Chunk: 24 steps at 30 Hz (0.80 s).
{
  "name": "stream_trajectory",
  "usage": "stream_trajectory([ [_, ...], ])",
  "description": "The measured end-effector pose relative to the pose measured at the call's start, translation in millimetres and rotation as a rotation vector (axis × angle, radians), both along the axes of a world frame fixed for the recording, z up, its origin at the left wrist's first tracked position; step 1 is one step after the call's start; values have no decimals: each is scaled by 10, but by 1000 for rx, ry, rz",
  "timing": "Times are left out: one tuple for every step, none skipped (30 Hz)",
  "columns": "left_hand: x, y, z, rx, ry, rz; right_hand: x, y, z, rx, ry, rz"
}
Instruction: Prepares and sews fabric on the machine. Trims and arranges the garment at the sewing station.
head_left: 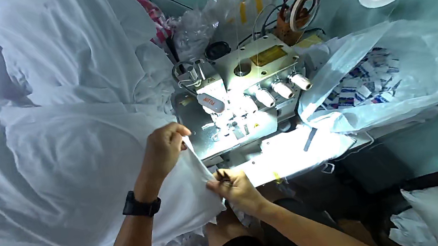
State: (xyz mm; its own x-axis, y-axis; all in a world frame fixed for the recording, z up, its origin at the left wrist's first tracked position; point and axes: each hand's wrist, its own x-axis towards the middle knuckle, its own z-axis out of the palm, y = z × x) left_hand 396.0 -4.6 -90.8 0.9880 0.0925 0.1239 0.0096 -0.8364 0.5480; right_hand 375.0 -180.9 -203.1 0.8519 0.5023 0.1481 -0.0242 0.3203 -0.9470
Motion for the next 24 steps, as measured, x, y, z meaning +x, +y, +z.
stream_trajectory([
  [61, 15, -105, 72, -34, -105, 47, -84, -9, 13, 6, -23],
  [119, 39, -211, 164, -62, -194, 96, -177, -33, 17, 7, -37],
  [167, 66, -296, 249, -76, -254, 138, -271, -62, 16, 16, -47],
  [208, 88, -348, 305, -95, -298, 177, -359, -105, 24, 17, -59],
  [243, 92, -356, 319, -112, -331, 215, -437, -155, 35, 9, -73],
  [264, 70, -318, 272, -102, -351, 249, -503, -203, 39, 0, -90],
  [272, 28, -257, 174, -80, -351, 269, -554, -247, 37, -1, -106],
  [287, -10, -216, 55, -52, -331, 276, -584, -288, 29, 9, -121],
  [324, -42, -204, -73, -15, -298, 278, -600, -326, 15, 20, -125],
  [365, -72, -241, -177, 3, -267, 274, -607, -351, -11, 26, -129],
  [390, -98, -290, -232, 7, -245, 268, -606, -366, -43, 18, -137],
  [404, -119, -338, -232, -4, -216, 269, -599, -379, -71, -9, -150],
  [393, -127, -381, -206, -12, -190, 278, -591, -402, -94, -54, -171],
  [355, -130, -411, -180, -23, -165, 290, -583, -431, -114, -112, -195],
  [317, -139, -411, -149, -16, -136, 303, -574, -462, -129, -179, -220],
  [289, -155, -395, -123, 0, -107, 312, -572, -488, -142, -245, -233],
  [274, -172, -391, -116, 10, -73, 316, -569, -508, -157, -299, -246],
  [272, -186, -398, -128, 18, -35, 315, -568, -524, -168, -336, -261],
  [276, -194, -412, -150, 30, -5, 307, -569, -531, -179, -364, -275],
  [281, -202, -432, -182, 37, 20, 291, -571, -530, -187, -386, -289],
  [293, -208, -459, -217, 30, 30, 277, -573, -531, -187, -409, -298],
  [315, -212, -490, -241, 7, 26, 270, -572, -534, -182, -440, -306],
  [349, -217, -522, -251, -23, 11, 268, -567, -535, -175, -463, -315],
  [383, -229, -550, -239, -46, 11, 273, -556, -528, -169, -473, -328],
])
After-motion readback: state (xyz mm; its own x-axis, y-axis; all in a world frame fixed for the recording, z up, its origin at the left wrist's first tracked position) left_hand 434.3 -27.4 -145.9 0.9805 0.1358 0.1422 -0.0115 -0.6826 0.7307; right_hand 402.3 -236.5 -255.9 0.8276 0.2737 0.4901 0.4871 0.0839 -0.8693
